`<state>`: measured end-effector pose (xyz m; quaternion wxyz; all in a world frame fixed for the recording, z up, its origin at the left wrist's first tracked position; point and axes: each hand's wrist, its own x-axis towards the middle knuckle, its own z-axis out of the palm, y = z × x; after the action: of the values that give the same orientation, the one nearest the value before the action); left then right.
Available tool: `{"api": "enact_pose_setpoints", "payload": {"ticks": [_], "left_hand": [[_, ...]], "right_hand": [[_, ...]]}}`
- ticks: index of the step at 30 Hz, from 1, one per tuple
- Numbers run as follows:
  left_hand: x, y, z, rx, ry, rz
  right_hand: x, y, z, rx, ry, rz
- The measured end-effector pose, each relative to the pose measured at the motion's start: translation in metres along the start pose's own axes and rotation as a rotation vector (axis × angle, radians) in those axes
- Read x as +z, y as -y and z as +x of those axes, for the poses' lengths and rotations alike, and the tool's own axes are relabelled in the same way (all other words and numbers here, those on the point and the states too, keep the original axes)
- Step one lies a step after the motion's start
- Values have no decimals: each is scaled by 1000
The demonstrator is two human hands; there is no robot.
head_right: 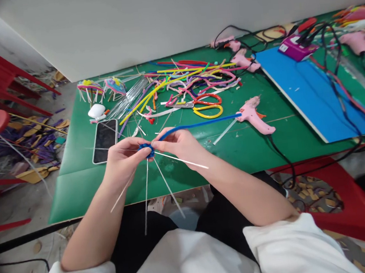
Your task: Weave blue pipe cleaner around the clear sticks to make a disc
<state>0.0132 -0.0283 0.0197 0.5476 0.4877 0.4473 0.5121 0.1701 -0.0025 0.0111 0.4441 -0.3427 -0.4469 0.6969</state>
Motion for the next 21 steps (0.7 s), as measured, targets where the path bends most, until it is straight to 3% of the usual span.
{"api": "enact_pose_setpoints", "payload": {"ticks": [3, 6, 10, 15, 18, 21], "left_hand": [[1, 2, 0, 31, -38, -46], [3, 2, 0, 54, -103, -47], [3, 5, 1, 55, -173, -40], [1, 7, 3, 66, -230, 16], [-1, 5, 3, 93, -270, 78], [-2, 1, 2, 137, -302, 172]], "right_hand": [[2, -5, 1, 28, -6, 53], [4, -10, 0, -43, -63, 31], [4, -8, -6, -279, -131, -319], [2, 2, -11, -605, -67, -692], [-1, 11, -12, -690, 2, -818], [-5, 23, -16, -675, 57, -914]]}}
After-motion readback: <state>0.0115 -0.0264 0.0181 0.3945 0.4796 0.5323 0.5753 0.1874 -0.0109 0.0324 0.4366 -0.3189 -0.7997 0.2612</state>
